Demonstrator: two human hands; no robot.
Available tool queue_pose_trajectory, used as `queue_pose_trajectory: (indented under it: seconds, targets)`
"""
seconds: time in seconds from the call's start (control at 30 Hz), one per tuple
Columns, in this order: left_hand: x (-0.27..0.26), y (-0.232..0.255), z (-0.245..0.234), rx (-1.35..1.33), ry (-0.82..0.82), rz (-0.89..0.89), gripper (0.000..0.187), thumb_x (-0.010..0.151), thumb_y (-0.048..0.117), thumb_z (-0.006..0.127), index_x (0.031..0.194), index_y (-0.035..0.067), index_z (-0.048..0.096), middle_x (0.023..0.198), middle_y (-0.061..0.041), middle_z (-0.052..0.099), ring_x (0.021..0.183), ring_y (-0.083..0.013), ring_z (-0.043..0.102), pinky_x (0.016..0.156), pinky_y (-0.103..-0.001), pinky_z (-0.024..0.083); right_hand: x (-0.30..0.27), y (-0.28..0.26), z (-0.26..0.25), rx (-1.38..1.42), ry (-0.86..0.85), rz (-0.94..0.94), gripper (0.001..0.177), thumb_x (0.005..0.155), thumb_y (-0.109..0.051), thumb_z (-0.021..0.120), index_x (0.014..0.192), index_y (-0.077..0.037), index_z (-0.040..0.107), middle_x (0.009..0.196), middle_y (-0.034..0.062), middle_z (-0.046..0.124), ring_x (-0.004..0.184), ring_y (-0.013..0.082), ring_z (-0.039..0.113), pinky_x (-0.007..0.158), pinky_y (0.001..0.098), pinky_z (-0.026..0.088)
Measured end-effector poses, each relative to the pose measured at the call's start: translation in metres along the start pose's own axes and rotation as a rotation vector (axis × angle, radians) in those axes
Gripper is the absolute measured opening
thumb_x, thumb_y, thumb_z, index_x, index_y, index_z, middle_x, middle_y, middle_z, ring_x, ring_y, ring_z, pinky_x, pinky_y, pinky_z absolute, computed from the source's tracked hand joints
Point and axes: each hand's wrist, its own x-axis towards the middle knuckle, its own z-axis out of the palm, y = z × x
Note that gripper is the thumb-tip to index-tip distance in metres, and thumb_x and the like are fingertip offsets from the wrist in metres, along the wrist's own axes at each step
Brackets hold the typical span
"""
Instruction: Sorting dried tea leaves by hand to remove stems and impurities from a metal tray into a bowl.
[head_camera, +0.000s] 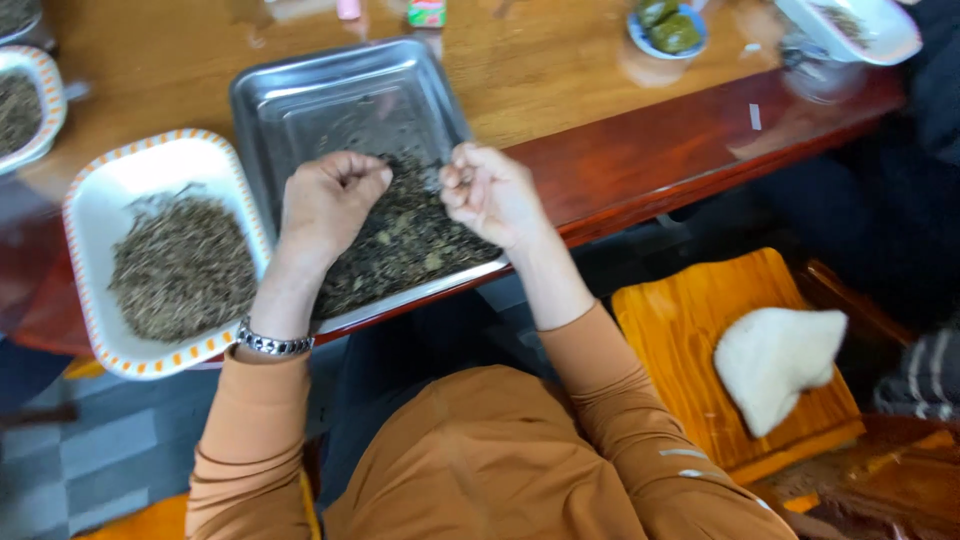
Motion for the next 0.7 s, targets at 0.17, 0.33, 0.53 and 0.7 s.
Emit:
queue_pose_trajectory:
  seconds: [0.17,0.33,0.53,0.7]
  targets:
    - [-0.011,0.064,-0.017,0.62,-0.141,0.16,0.044,0.098,0.041,0.074,0.115,0.001,0.076,0.09,-0.022,0.075,0.088,-0.0376,0.075,0.066,-0.047,0.061,0.004,0.006,-0.012,0.031,0.046,0.027,0.013,0.091,-0.026,0.063,0.085,-0.014,0.065,0.077,0.0098,0.073,0.062,0.0174,0.067,0.042,0.0192,0.035]
    - [-0.011,0.073,-0.019,0.802,-0.291,0.088,0.062,0.103,0.052,0.065,0.123,-0.007,0.073,0.102,-0.03,0.075,0.096,-0.0433,0.075,0.071,-0.053,0.063,0.002,0.009,-0.009,0.091,-0.038,0.007,0.015,0.097,-0.02,0.059,0.09,-0.012,0.069,0.089,0.014,0.079,0.073,0.0226,0.077,0.044,0.019,0.038]
    - [-0.006,0.062,-0.017,0.679,-0.333,0.005,0.046,0.101,0.046,0.068,0.123,0.007,0.077,0.11,-0.022,0.077,0.112,-0.0437,0.07,0.083,-0.057,0.061,0.006,0.01,-0.013,0.037,-0.081,-0.03,0.019,0.096,-0.007,0.053,0.105,-0.008,0.069,0.092,0.0165,0.079,0.074,0.024,0.078,0.043,0.0201,0.037]
    - [-0.007,0.049,-0.022,0.586,-0.304,0.003,0.038,0.1,0.043,0.068,0.116,0.011,0.08,0.102,-0.019,0.078,0.11,-0.0439,0.07,0.083,-0.057,0.059,0.006,0.008,-0.011,0.012,-0.11,0.01,0.019,0.094,-0.004,0.051,0.106,-0.007,0.066,0.082,0.0097,0.067,0.063,0.0153,0.064,0.04,0.0188,0.034]
